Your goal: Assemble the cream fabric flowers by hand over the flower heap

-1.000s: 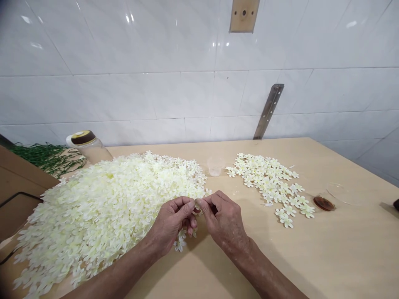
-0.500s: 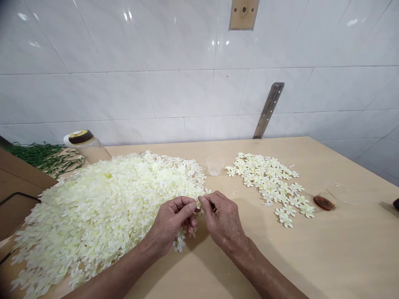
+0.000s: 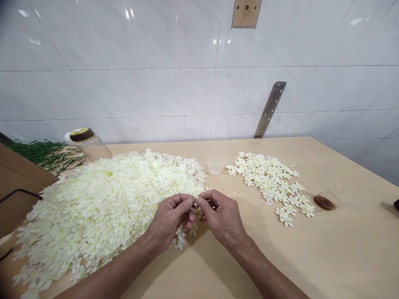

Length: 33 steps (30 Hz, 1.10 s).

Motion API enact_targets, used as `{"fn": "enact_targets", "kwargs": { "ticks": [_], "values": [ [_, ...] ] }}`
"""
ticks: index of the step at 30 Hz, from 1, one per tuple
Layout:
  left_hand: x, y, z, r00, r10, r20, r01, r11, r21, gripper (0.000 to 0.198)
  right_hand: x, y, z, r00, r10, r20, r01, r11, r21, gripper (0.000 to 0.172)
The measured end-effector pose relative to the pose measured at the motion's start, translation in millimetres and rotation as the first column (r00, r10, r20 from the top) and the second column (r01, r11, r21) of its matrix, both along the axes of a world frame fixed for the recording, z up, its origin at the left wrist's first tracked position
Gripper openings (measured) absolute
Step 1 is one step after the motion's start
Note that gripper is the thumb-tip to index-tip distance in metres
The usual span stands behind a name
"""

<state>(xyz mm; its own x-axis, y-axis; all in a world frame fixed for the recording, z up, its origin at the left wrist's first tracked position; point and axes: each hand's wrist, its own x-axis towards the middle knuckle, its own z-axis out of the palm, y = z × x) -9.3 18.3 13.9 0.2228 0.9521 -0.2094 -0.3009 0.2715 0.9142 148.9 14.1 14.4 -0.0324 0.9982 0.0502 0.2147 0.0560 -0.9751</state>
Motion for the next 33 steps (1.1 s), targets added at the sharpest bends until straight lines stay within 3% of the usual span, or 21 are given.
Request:
{"fn": "enact_targets", "kwargs": {
  "ticks": [5,10,18,22,28,33],
  "values": [
    [0.5,-1.0,1.6,1.0,-0.002,-0.012,0.002,1.0,0.015,0.03,0.7,-1.7,2.8,0.993,-0.071,0.091,0.065,0.996,0.064,0.032],
    [0.4,-0.3,1.4,1.0,-0.004,-0.012,0.004,1.0,0.015,0.03,-0.6,-2.6,4.2,0.99,-0.033,0.135,0.016,0.992,0.122,0.034],
    [0.6,-1.3,5.7,0.999,0.005,0.037,-0.005,1.0,0.0,0.03,0.7,-1.0,4.3,0.999,0.047,-0.005,-0.047,0.999,-0.024,0.039],
    [-0.1,-1.7,6.9,0.999,-0.01,0.043,0.01,1.0,0.011,0.029,1.9,2.4,4.5,0.996,0.018,-0.087,-0.026,0.995,-0.099,0.042],
    [-0.2,-1.8,5.7,1.0,-0.016,0.017,0.016,1.0,0.007,0.032,-1.0,0.8,5.8,0.999,-0.037,-0.032,0.036,0.998,-0.044,0.039],
    [-0.2,-0.5,2.0,1.0,-0.003,-0.001,0.003,1.0,0.001,0.034,-0.9,-1.4,3.7,1.0,0.007,0.002,-0.007,1.0,-0.023,0.036]
  ]
}}
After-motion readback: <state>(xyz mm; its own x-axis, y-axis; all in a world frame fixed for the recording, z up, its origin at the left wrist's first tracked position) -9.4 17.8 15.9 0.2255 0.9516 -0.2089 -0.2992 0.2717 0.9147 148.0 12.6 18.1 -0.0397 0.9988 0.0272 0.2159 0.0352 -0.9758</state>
